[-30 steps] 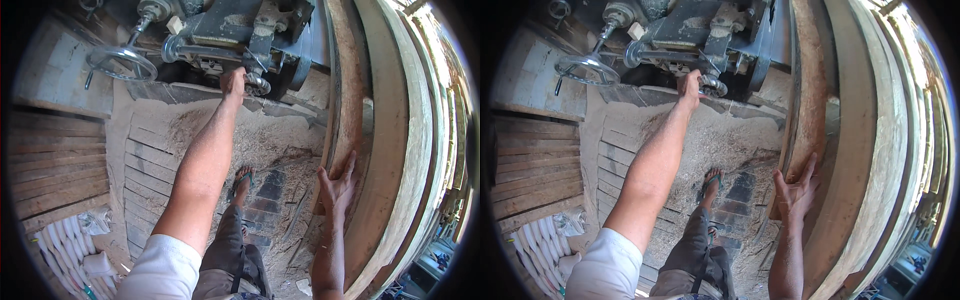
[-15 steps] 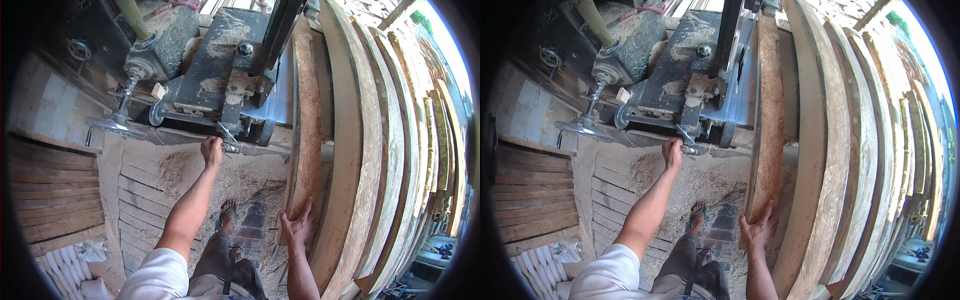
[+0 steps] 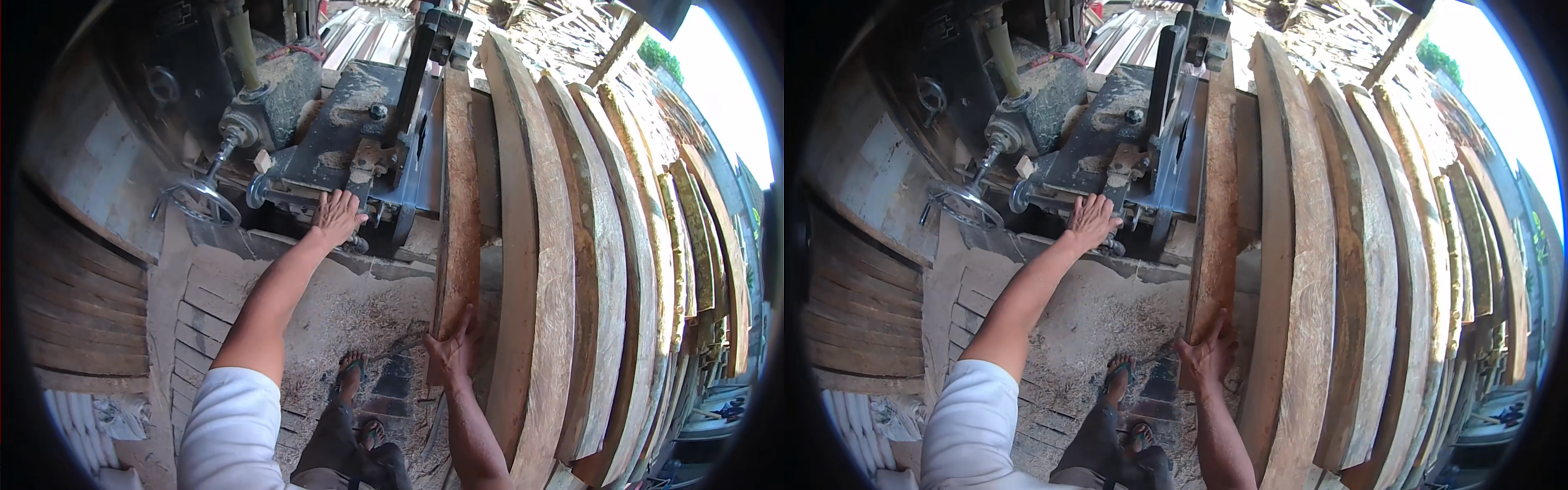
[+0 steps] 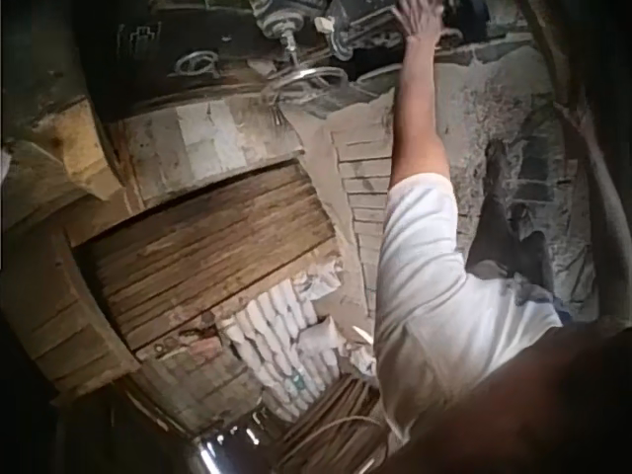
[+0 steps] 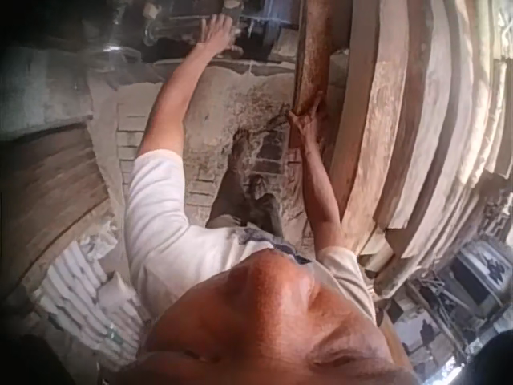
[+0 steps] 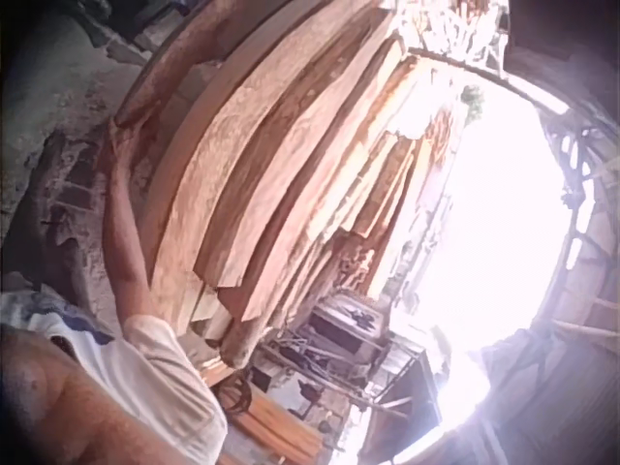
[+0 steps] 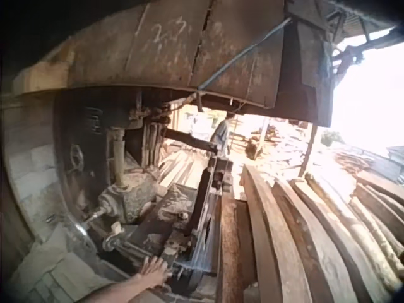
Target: The person positions a large wooden plank on a horizontal bandsaw, adjusts the machine settings by hand using wheels and levers, and feeds the wood through the blade.
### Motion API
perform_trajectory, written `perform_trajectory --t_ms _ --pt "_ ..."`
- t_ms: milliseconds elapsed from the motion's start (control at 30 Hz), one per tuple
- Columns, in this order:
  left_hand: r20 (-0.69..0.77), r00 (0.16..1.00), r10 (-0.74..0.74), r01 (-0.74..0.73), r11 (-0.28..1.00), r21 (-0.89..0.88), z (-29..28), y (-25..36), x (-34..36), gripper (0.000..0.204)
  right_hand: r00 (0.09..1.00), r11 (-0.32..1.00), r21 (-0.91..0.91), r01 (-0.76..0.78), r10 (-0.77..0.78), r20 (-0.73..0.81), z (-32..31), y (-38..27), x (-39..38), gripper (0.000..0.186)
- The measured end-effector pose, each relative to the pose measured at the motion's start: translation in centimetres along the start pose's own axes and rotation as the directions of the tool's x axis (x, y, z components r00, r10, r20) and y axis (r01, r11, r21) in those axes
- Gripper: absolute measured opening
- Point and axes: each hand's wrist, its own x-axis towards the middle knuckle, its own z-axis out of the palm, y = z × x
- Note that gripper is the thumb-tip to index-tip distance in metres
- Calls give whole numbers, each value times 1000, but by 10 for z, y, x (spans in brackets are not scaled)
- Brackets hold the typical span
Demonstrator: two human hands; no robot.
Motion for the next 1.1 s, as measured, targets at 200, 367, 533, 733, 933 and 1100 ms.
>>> perform_trajectory --t_ms 200,367,533,733,933,1100 --pt "-332 827 -454 58 655 -753 -40 142 -131 53 995 968 249 26 -48 82 -17 18 -23 112" --pt "538 843 4 521 -252 -815 -50 279 -387 76 964 754 653 75 -223 148 -10 55 -152 107" --pt "740 666 95 684 -475 -554 -74 324 -558 71 830 238 933 -272 -432 352 42 123 -324 101" --pt "592 792 149 595 -407 -694 -141 346 -742 81 788 167 918 -360 -472 395 66 166 -544 86" --pt "796 563 222 816 -301 -493 -169 364 -955 81 822 158 849 -504 -213 528 57 177 -640 83" --pt "869 467 164 869 -271 -415 -216 391 -1096 63 904 88 935 -343 -241 354 63 157 -652 74"
